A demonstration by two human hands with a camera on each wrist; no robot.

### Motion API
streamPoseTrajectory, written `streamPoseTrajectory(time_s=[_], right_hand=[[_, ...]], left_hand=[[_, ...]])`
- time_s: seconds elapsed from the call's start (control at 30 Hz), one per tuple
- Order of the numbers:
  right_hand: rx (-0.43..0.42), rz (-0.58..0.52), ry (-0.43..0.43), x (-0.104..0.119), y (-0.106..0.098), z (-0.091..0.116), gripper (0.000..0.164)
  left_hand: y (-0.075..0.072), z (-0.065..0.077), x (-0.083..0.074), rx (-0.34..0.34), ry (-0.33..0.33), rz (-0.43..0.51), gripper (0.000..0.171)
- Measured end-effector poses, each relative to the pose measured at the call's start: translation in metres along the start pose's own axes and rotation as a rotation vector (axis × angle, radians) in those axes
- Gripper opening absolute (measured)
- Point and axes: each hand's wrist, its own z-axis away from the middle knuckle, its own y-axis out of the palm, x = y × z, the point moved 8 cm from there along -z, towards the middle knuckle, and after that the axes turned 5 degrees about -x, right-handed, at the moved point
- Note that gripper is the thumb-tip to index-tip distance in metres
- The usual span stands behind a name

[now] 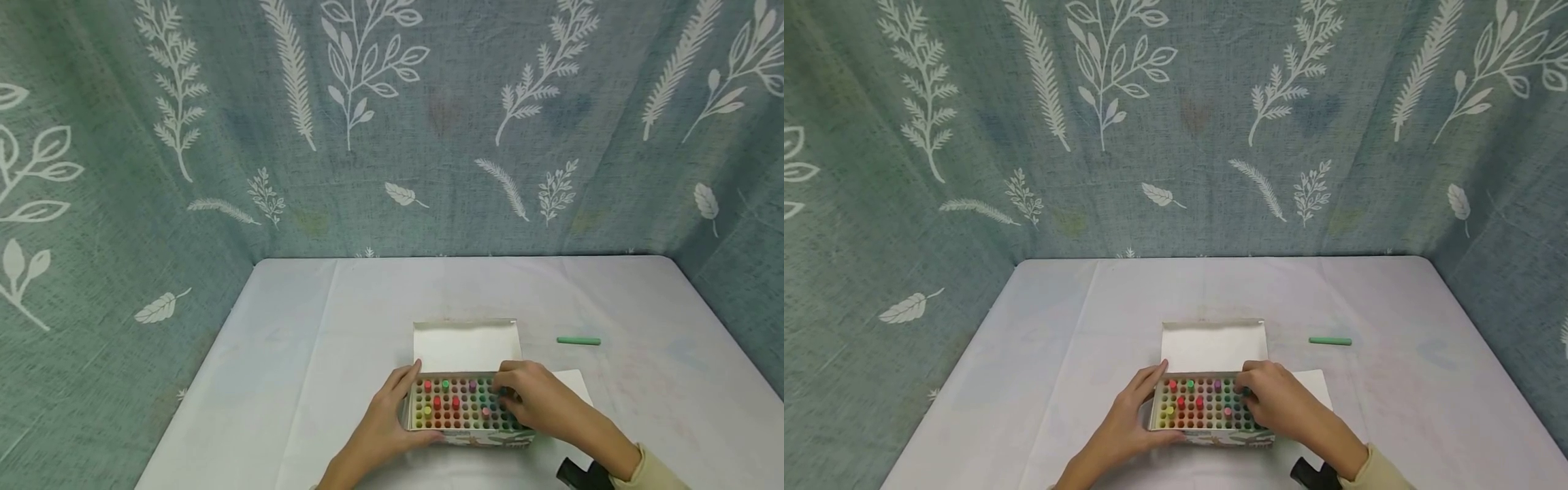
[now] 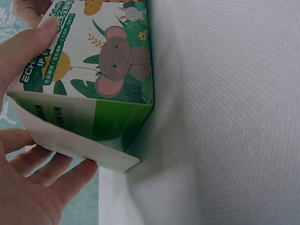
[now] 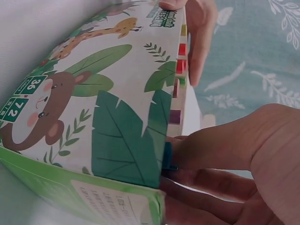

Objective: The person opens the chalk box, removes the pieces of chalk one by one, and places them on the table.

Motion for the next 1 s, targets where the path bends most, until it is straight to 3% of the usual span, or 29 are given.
streamPoseTrajectory(time_s=[0.23,0.7,1.0], right_hand=[[-0.02,-0.006,-0.002,0.004,-0.009,0.002,0.013],[-0.167,-0.107,-0.166,0.017,-0.042,0.004,0.025],[-0.212,-0.071,-0.143,0.012,-0.059,0.008,0.026]], left_hand=[[0.001,-0.001,-0.001,0.006,0.007,0.007,0.105],[0.001,-0.001,0.0,0.007,0.005,-0.004,0.105],[0.001,0.0,0.001,0.001,0.0,-0.009,0.106]])
